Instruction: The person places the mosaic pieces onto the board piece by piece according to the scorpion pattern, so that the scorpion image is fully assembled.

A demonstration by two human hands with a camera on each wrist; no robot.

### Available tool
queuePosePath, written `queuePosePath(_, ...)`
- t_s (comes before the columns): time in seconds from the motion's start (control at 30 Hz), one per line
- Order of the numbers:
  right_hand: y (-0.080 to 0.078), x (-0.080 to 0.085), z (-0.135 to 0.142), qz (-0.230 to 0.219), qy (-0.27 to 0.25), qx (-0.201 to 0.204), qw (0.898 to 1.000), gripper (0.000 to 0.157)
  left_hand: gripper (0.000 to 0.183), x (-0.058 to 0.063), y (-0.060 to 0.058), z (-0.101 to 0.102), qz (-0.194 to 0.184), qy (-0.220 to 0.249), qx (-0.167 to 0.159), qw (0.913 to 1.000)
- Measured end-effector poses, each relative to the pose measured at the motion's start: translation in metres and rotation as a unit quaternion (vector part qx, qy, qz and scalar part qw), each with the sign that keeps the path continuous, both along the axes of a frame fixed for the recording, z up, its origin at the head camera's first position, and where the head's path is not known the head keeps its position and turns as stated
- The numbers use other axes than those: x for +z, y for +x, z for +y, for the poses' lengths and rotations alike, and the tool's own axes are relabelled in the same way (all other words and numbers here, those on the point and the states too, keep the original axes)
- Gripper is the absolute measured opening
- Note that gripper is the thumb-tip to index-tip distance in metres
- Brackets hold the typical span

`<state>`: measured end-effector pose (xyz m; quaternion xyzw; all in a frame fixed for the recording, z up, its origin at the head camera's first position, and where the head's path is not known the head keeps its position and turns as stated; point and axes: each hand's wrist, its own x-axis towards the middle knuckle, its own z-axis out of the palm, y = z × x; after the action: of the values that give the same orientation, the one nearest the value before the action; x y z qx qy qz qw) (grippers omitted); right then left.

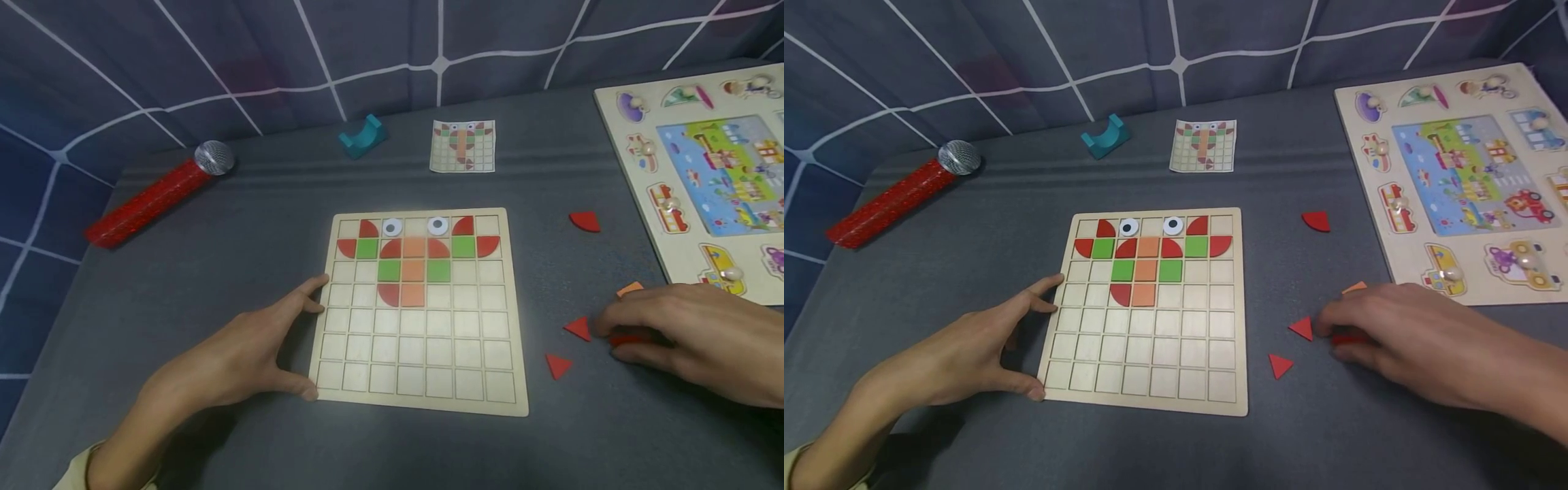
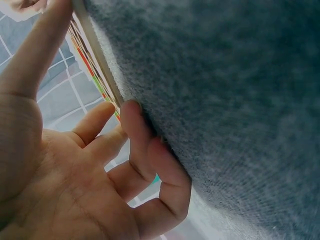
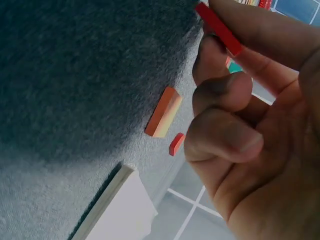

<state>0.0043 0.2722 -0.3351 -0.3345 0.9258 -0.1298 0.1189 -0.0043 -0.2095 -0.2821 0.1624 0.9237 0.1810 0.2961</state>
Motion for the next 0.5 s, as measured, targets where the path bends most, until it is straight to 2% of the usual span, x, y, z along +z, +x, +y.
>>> queuePosePath(0.2,-0.001,0.006,-0.006,0.031,-0.024,-0.021,0.999,0.051,0.129,0.000,0.000,0.000,0.001,0.001,0.001,1.0000)
queuePosePath(0.4,-0.004,0.011,-0.016,0.012,0.004,-0.052,0.999,0.049,0.130,0.000,0.000,0.000,0.002,0.002,0.002,1.0000)
queuePosePath(0.5,-0.003,0.013,-0.020,0.012,-0.008,-0.052,0.999,0.049,0.130,0.000,0.000,0.000,0.001,0.002,0.002,1.0000)
